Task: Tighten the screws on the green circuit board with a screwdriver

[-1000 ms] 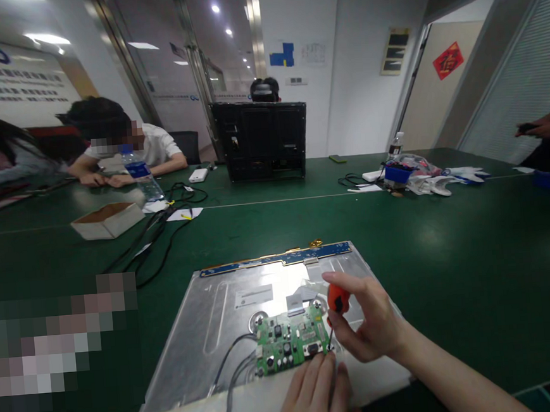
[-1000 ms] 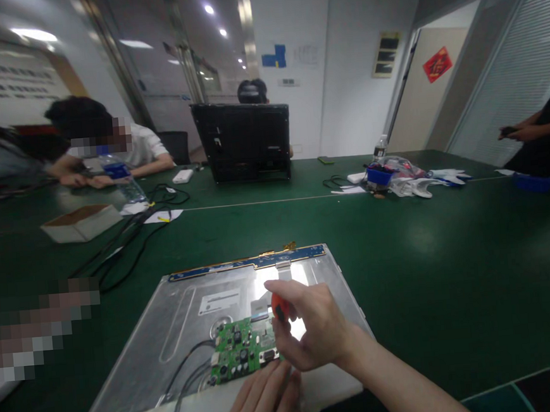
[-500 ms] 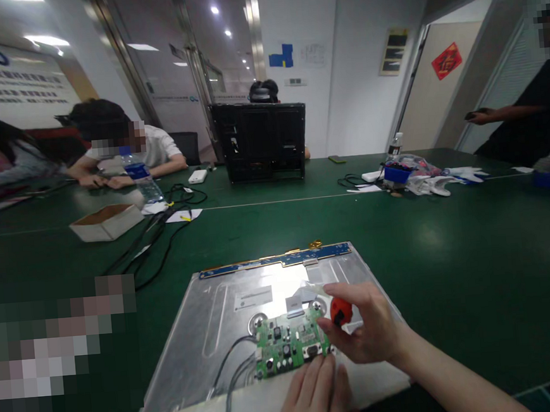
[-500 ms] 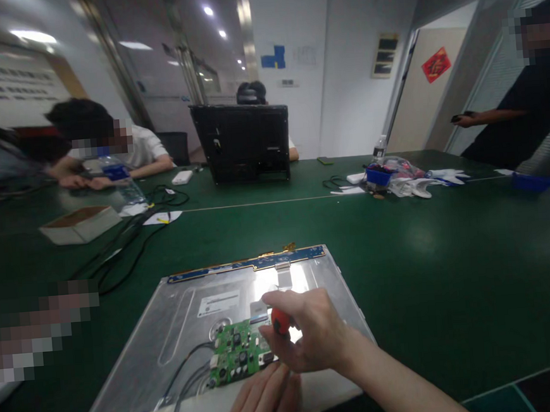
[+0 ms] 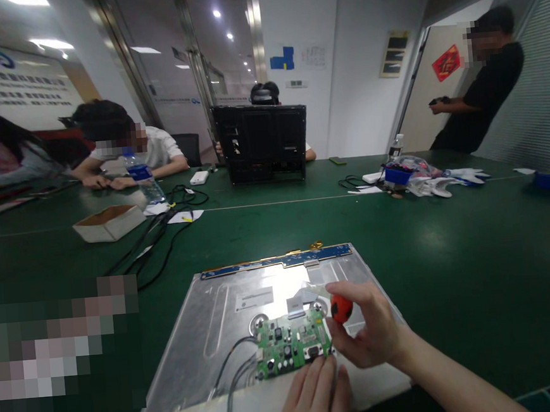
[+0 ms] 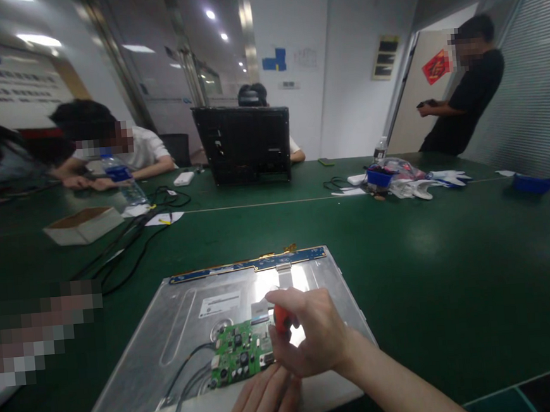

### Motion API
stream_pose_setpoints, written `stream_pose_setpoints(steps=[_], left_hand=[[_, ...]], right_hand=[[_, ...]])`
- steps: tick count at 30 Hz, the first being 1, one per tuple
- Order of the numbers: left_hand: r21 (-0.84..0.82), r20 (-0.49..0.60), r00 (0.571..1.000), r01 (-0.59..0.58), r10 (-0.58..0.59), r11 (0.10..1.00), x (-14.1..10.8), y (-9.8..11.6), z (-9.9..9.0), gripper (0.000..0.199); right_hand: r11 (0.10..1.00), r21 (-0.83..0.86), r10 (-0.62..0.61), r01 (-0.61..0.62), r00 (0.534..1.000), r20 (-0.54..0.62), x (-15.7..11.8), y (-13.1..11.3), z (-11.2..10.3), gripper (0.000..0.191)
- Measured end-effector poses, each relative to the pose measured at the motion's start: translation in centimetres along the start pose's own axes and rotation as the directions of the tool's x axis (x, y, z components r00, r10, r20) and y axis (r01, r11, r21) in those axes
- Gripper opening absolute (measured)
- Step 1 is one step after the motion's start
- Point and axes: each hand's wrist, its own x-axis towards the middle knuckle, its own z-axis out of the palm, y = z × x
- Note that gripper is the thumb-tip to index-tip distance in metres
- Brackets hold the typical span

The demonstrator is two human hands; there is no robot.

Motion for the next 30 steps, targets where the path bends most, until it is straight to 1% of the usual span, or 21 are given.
stream_pose_setpoints(steps=[3, 6, 9, 12, 16, 18, 23, 27, 30], left_hand=[[-0.001, 0.003, 1.000, -0.001, 0.001, 1.000, -0.09, -0.02, 0.04, 0.033], [0.001, 0.008, 1.000, -0.004, 0.004, 1.000, -0.12, -0.01, 0.04, 0.032], [0.004, 0.002, 1.000, 0.003, -0.003, 1.000, -0.18, 0.01, 0.10, 0.033], [0.000, 0.015, 1.000, 0.005, -0.005, 1.000, -0.42, 0.00, 0.23, 0.035], [-0.010, 0.043, 0.999, -0.004, 0.005, 1.000, -0.68, -0.10, 0.26, 0.032], [-0.011, 0.032, 0.999, -0.009, 0.010, 1.000, -0.58, -0.10, 0.18, 0.031], [-0.013, -0.020, 1.000, 0.022, -0.023, 1.000, 0.01, 0.06, 0.05, 0.033], [0.002, -0.006, 1.000, -0.004, 0.004, 1.000, -0.06, -0.05, 0.16, 0.037], [0.011, 0.000, 1.000, -0.017, 0.017, 1.000, -0.36, -0.17, 0.30, 0.039]], right_hand=[[1.000, -0.029, -0.004, 0.003, 1.000, -0.004, -0.03, -0.01, 0.13, 0.038], [1.000, -0.015, 0.005, -0.005, 1.000, 0.009, 0.00, 0.01, 0.07, 0.036], [0.999, 0.030, -0.014, 0.014, 1.000, 0.021, 0.13, 0.04, -0.17, 0.039], [0.998, 0.065, -0.023, 0.021, 0.999, 0.035, 0.28, 0.02, -0.46, 0.046], [0.999, 0.046, -0.003, 0.002, 1.000, 0.027, 0.35, -0.05, -0.48, 0.052], [1.000, 0.027, 0.004, -0.004, 1.000, 0.009, 0.32, 0.01, -0.30, 0.051], [1.000, 0.000, -0.017, 0.017, 0.999, -0.027, 0.06, 0.39, 0.21, 0.043], [1.000, -0.002, -0.007, 0.007, 1.000, 0.003, -0.02, 0.56, 0.26, 0.035], [1.000, 0.020, -0.006, 0.005, 1.000, 0.025, 0.18, 0.42, 0.02, 0.038]])
